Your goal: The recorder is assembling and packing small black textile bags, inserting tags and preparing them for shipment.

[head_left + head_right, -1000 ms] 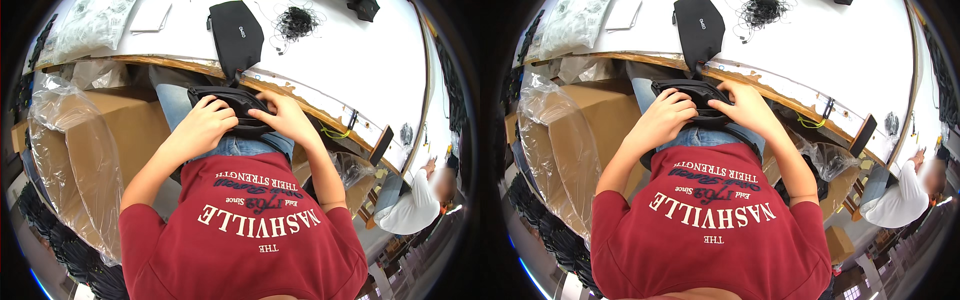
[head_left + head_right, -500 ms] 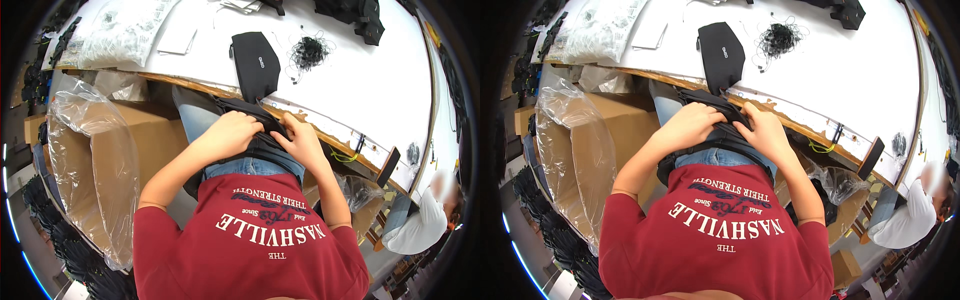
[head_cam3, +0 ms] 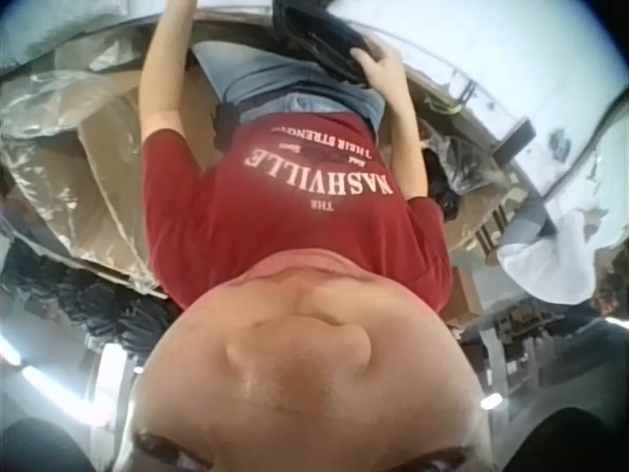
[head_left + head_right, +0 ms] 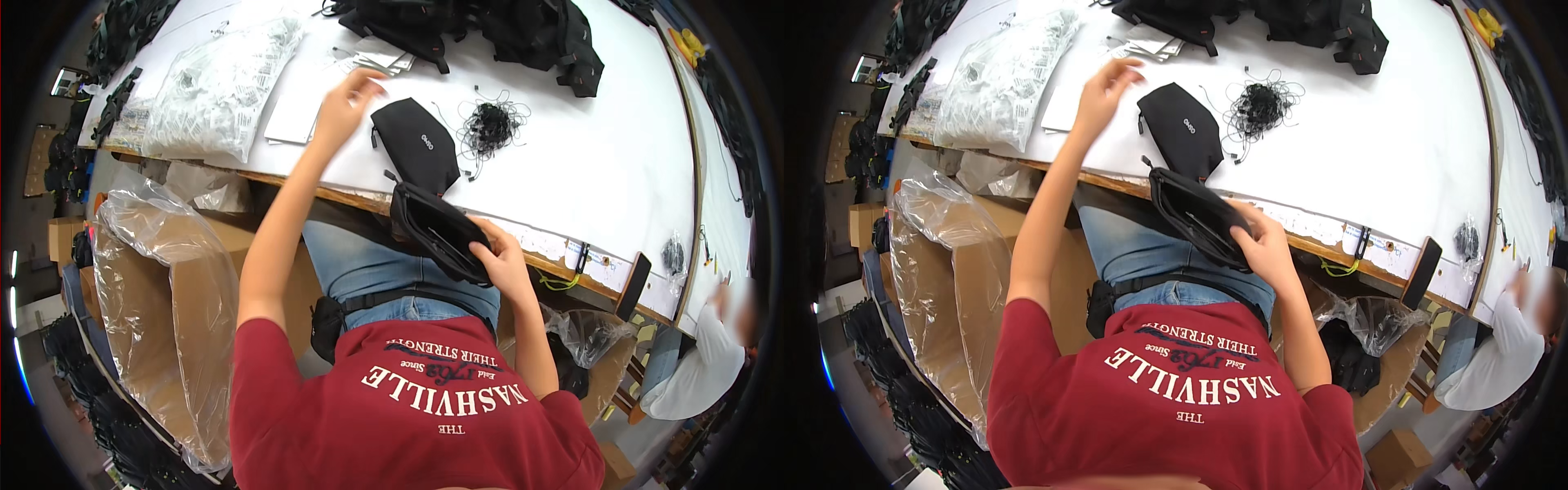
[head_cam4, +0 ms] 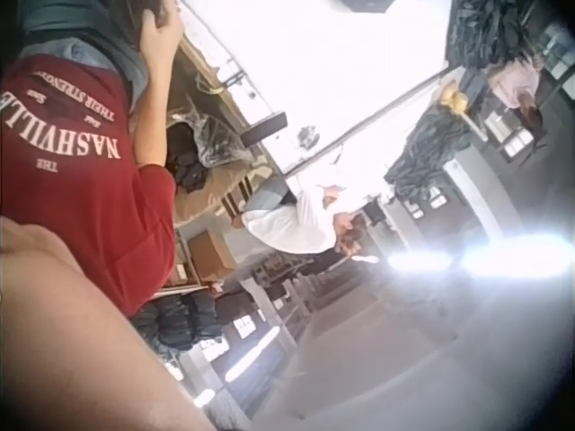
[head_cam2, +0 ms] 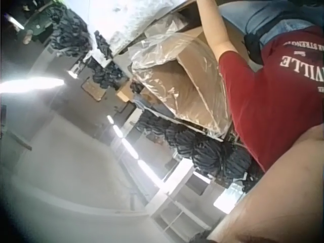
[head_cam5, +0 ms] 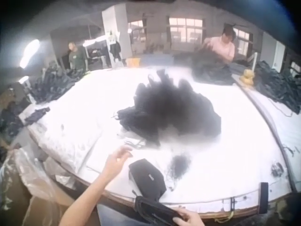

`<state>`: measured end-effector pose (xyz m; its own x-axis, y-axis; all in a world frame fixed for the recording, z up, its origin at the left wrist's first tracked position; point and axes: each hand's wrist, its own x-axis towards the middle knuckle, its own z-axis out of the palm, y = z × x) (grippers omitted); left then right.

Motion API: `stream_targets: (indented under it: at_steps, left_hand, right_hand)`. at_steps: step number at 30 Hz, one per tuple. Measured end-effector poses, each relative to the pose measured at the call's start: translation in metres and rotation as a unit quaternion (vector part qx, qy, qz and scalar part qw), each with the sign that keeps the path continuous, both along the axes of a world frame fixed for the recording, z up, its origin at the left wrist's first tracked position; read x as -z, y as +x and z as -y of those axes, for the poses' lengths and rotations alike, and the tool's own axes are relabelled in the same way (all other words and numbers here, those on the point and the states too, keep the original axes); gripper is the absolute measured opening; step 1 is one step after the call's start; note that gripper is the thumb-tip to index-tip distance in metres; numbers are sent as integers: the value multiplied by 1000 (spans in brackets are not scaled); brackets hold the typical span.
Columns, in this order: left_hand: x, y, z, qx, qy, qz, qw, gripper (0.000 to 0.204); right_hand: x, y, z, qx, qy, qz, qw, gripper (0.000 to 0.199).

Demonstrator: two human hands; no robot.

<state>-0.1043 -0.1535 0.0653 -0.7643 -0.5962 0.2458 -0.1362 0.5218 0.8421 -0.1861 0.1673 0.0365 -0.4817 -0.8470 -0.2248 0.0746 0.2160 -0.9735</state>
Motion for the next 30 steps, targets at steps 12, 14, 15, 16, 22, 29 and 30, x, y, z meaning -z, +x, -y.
stream_targets:
  at_steps: [12, 14, 15, 16, 22, 29, 30]
  left_hand:
    - [79, -3, 118, -198, -271, 155, 929, 24]
    - [76, 4, 116, -154, -248, 199, 935, 24]
    - [77, 4, 112, -154, -248, 200, 935, 24]
    - [79, 4, 110, -150, -251, 136, 947, 24]
    - [86, -1, 100, -155, -292, 79, 940, 23]
    - [37, -15, 66, -197, -199, -58, 958, 17]
    - [16, -23, 41, -168, -156, -131, 964, 18]
  right_hand:
    - [-36, -10, -22, 22, 16, 164, 986, 41]
    - [-41, -15, -22, 26, 12, 172, 985, 41]
    - [-44, -17, -22, 23, 4, 174, 984, 42]
    - [-46, -19, -18, 13, -6, 174, 985, 42]
    - [-61, -10, 2, -13, -4, 166, 986, 40]
    - [-71, -12, -2, 17, -30, 141, 989, 36]
    - [-74, -15, -2, 29, -15, 139, 990, 36]
